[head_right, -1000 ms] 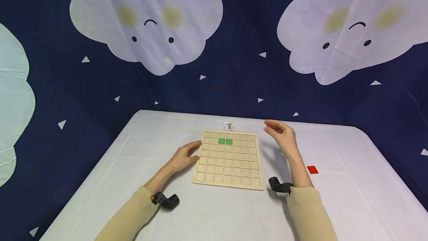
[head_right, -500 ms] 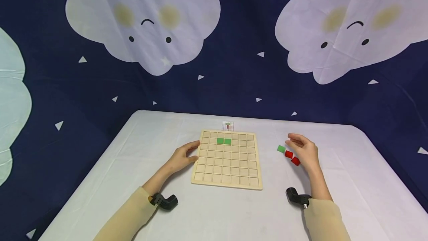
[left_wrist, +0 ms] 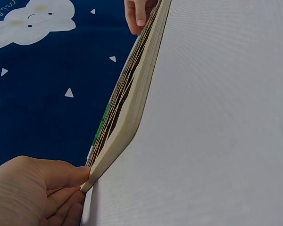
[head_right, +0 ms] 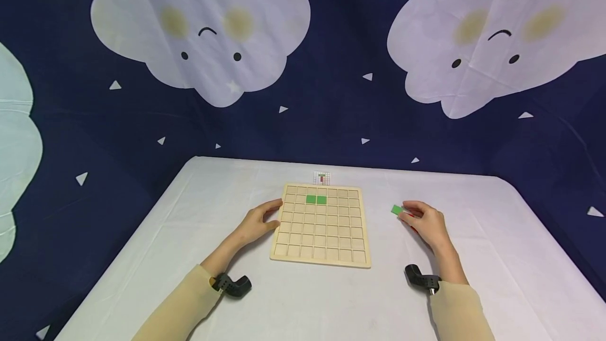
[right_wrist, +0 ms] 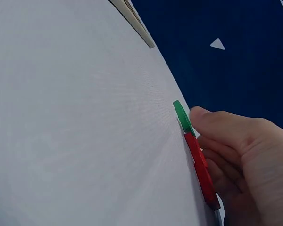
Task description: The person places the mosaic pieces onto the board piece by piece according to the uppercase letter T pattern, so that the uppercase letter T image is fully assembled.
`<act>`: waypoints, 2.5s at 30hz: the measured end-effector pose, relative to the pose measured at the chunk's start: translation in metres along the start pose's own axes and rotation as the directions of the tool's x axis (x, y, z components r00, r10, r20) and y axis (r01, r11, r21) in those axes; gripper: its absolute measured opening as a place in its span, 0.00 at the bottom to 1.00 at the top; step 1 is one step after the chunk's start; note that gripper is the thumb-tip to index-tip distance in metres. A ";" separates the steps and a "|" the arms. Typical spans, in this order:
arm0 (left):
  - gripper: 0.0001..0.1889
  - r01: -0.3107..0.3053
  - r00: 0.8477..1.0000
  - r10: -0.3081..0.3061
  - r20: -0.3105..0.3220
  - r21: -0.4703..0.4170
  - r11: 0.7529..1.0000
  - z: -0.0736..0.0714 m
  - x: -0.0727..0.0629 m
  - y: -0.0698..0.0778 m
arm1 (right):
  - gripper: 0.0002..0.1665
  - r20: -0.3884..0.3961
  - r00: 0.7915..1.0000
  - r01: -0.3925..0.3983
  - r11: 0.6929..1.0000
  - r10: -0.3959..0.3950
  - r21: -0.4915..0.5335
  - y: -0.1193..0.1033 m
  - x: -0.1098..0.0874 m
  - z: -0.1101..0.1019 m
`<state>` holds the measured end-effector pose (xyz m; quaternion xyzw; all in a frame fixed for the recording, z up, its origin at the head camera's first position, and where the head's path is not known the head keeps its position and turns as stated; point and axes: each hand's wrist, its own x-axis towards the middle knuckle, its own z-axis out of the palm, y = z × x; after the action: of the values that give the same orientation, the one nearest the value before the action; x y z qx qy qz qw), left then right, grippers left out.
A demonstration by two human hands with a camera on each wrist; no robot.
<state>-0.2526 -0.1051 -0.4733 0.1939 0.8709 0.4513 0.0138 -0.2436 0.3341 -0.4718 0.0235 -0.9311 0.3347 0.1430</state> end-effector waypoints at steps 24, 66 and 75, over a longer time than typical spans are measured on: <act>0.31 -0.005 1.000 0.005 0.007 -0.003 1.000 0.000 -0.002 0.002 | 0.17 -0.103 0.994 0.034 0.999 -0.033 0.008 -0.006 -0.001 0.000; 0.31 0.016 1.000 -0.016 0.012 0.003 1.000 -0.001 0.000 0.002 | 0.19 0.047 0.995 0.056 0.864 -0.092 0.501 -0.123 0.043 0.064; 0.31 0.012 1.000 -0.012 0.004 0.012 1.000 -0.001 0.000 0.001 | 0.19 0.109 0.990 0.024 0.882 -0.085 0.471 -0.111 0.042 0.082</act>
<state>-0.2527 -0.1049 -0.4717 0.1897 0.8746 0.4458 0.0170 -0.2892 0.1985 -0.4511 0.1049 -0.8289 0.5432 0.0832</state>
